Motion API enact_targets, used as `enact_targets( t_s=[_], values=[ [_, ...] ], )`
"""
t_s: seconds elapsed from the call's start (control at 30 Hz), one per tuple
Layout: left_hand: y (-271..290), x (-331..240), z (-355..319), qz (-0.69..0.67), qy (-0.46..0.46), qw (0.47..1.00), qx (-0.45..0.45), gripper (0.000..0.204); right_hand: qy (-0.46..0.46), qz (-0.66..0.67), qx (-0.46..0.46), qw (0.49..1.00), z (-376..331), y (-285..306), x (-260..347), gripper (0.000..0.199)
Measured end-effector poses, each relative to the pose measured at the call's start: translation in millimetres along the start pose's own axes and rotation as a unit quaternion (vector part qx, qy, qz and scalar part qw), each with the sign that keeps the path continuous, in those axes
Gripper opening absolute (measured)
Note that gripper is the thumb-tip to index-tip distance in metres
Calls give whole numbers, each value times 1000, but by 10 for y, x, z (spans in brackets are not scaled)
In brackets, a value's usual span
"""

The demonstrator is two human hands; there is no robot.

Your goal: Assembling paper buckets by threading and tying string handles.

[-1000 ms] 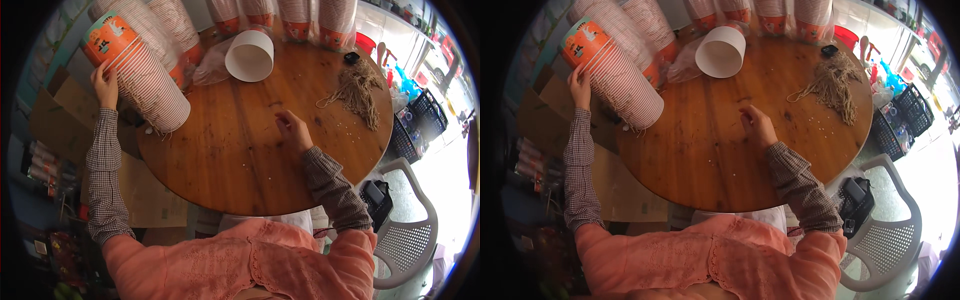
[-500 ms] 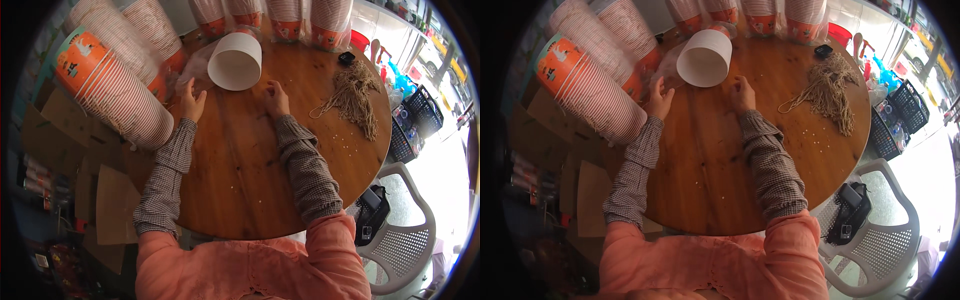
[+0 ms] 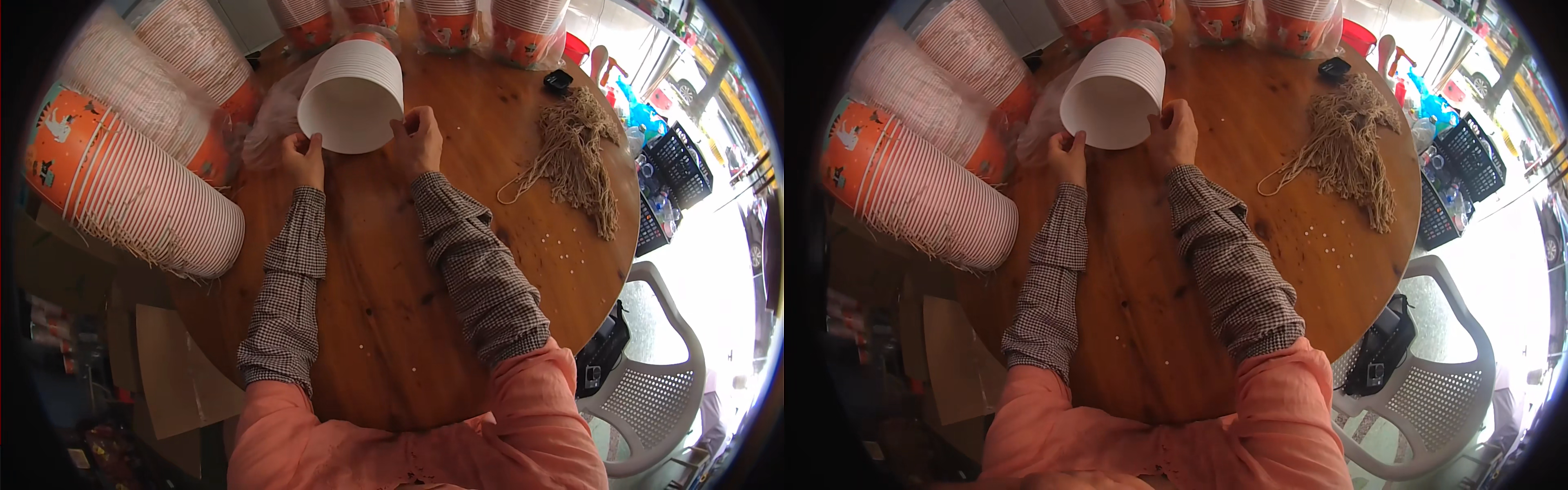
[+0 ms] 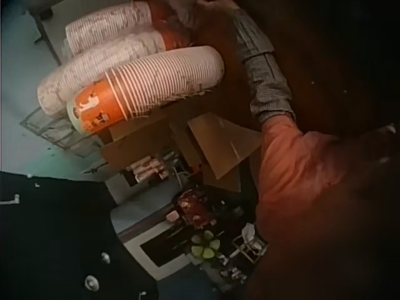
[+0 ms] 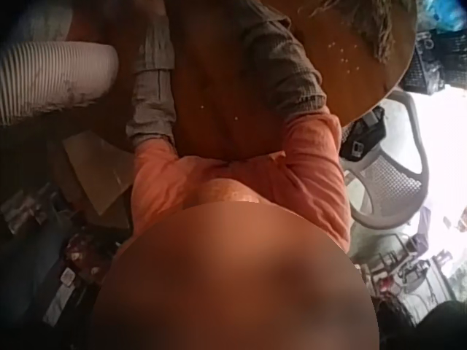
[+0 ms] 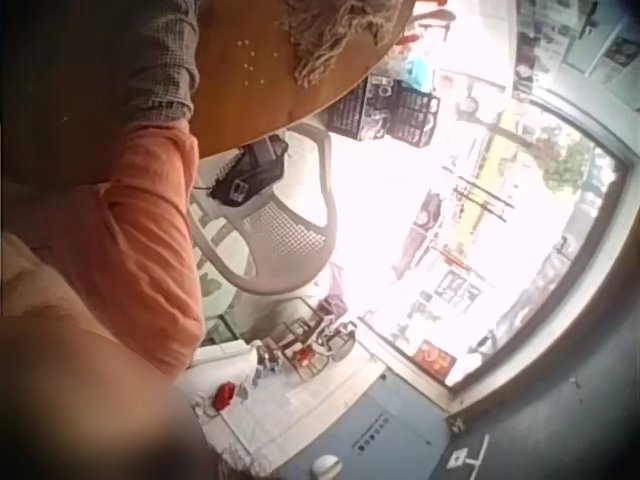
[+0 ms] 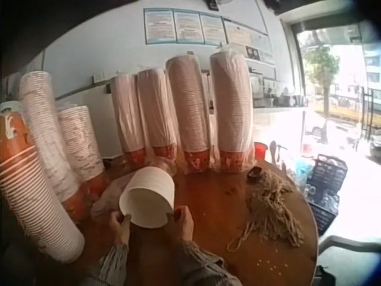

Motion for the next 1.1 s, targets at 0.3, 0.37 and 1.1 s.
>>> enact_targets(
  t_s=[0.3, 0.37, 1.1],
  values=[
    [17, 194, -64, -54, 67, 990, 108, 23, 36, -8, 41, 998, 13, -19, 7, 17],
    [42, 123, -162, -48, 60, 991, 113, 25, 57, -9, 27, 998, -17, 33, 31, 23],
    [1108, -286, -1394, -19, 134, 952, 276, 28, 43, -411, 167, 895, -582, 1779, -30, 25]
  ],
)
Point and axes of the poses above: each hand's wrist, its own z-axis towards the middle knuckle, its own y-axis out of the back of the hand, x = y × z, the point moved 8 cm from there along z, towards the middle knuckle, and after that the axes turned 2 degrees about -x, right-handed, at the moved point
